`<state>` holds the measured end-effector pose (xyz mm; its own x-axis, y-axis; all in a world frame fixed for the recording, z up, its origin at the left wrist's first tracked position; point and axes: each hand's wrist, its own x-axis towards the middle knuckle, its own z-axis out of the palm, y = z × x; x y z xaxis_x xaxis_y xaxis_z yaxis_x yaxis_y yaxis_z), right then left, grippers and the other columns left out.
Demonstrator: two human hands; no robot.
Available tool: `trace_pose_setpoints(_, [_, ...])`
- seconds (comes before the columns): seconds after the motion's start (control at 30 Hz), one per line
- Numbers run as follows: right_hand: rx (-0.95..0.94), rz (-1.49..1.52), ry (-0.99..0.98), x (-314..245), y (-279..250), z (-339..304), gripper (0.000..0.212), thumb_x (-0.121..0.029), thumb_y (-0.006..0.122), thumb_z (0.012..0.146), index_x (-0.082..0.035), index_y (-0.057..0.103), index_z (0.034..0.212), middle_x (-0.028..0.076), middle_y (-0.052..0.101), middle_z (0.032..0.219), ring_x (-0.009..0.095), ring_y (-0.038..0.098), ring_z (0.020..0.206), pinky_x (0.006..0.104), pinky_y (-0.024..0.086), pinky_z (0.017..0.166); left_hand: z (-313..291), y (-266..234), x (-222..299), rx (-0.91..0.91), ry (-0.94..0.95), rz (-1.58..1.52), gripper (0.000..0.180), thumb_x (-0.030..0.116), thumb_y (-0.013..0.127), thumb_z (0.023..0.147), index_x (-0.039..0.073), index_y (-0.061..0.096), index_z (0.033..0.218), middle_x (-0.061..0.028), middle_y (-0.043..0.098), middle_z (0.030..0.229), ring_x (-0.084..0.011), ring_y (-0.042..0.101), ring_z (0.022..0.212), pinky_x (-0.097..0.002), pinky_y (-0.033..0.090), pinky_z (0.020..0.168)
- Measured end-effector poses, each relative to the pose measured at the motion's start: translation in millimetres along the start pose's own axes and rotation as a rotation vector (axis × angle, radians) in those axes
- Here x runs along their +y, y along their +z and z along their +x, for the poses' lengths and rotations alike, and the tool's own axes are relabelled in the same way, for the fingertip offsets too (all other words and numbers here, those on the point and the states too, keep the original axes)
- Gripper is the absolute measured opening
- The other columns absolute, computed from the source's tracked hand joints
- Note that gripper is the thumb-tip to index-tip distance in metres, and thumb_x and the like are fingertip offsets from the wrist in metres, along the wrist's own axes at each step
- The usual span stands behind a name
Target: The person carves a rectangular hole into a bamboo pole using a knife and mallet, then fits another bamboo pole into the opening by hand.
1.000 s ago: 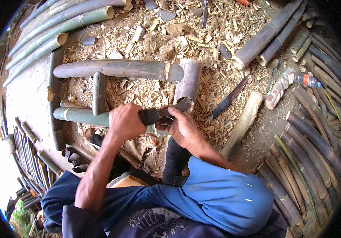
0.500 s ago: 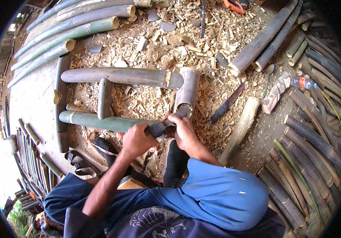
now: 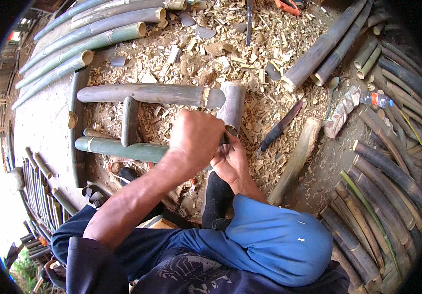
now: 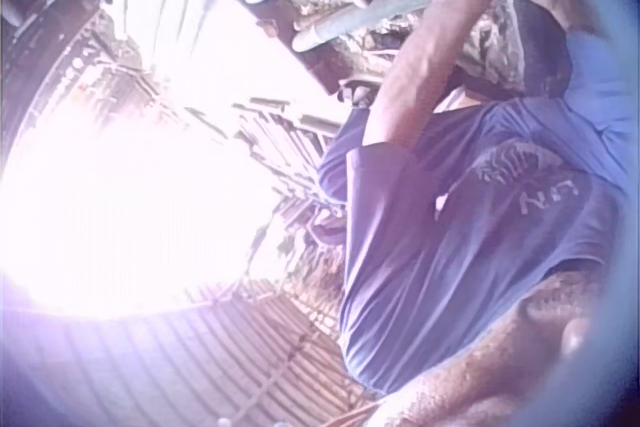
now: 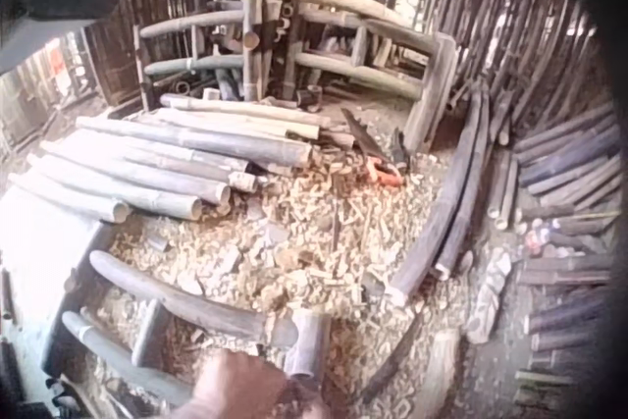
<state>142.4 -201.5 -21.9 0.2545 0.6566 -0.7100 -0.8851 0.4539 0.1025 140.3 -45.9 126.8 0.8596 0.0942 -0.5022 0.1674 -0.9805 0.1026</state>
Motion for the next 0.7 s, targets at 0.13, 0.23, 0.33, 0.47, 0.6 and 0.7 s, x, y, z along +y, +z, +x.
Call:
trace_pose_setpoints(0.13, [-0.030, -0.149, 0.075, 15, 14, -25, 0.026, -0.027, 0.061, 0.101, -0.011, 0.065, 0.120, 0.004, 0.071, 0.097, 0.016, 0.063, 0.079, 0.0356, 0.052, 0.082, -32, 44, -6, -0.027, 0.028, -0.112, 0.031, 0.027, 0.079, 0.078, -0.002, 0.072, 0.090, -0.0144, 0.074, 0.079, -0.0307, 0.075, 0.075, -0.0460, 0.058, 0.069])
trace_pose_setpoints(0.23, [0.127, -0.433, 0.157, 23, -6, -54, 0.035, -0.034, 0.062, 0.099, -0.009, 0.061, 0.124, 0.006, 0.066, 0.126, 0.021, 0.061, 0.117, 0.0440, 0.050, 0.095, -58, 55, -2, -0.296, 0.088, -0.356, 0.040, 0.034, 0.081, 0.078, -0.004, 0.072, 0.087, -0.0187, 0.074, 0.081, -0.0348, 0.075, 0.076, -0.0501, 0.059, 0.069])
trace_pose_setpoints(0.33, [0.006, -0.938, 0.059, -9, -45, -72, 0.039, -0.036, 0.064, 0.098, -0.008, 0.062, 0.125, 0.010, 0.064, 0.133, 0.024, 0.058, 0.126, 0.0487, 0.049, 0.099, -52, 50, 21, -0.379, 0.672, -0.479, 0.032, 0.024, 0.080, 0.079, 0.000, 0.070, 0.098, -0.0202, 0.072, 0.082, -0.0369, 0.074, 0.080, -0.0497, 0.060, 0.071])
trace_pose_setpoints(0.47, [0.160, -1.426, -0.151, -54, -45, -69, 0.039, -0.037, 0.065, 0.097, -0.008, 0.062, 0.123, 0.011, 0.064, 0.128, 0.026, 0.059, 0.121, 0.0485, 0.050, 0.098, 6, 63, 85, 0.259, 0.879, -0.471, 0.067, 0.013, 0.081, 0.072, 0.007, 0.056, 0.134, -0.0170, 0.057, 0.123, -0.0362, 0.065, 0.101, -0.0472, 0.059, 0.083])
trace_pose_setpoints(0.6, [0.314, -1.822, -0.299, -92, -32, -45, 0.040, -0.038, 0.067, 0.095, -0.007, 0.063, 0.121, 0.012, 0.065, 0.123, 0.027, 0.060, 0.116, 0.0483, 0.050, 0.097, 71, 90, 104, -0.041, 0.708, -0.455, 0.087, 0.016, 0.085, 0.070, 0.015, 0.045, 0.147, -0.0208, 0.049, 0.138, -0.0407, 0.060, 0.120, -0.0486, 0.055, 0.095])
trace_pose_setpoints(0.7, [0.370, -2.166, -0.335, -121, -17, -45, 0.040, -0.038, 0.068, 0.095, -0.007, 0.063, 0.119, 0.012, 0.065, 0.119, 0.028, 0.060, 0.113, 0.0481, 0.051, 0.097, 76, 81, 99, -0.110, 0.647, -0.641, 0.091, 0.003, 0.079, 0.069, 0.019, 0.042, 0.150, -0.0220, 0.036, 0.151, -0.0435, 0.044, 0.140, -0.0498, 0.050, 0.106])
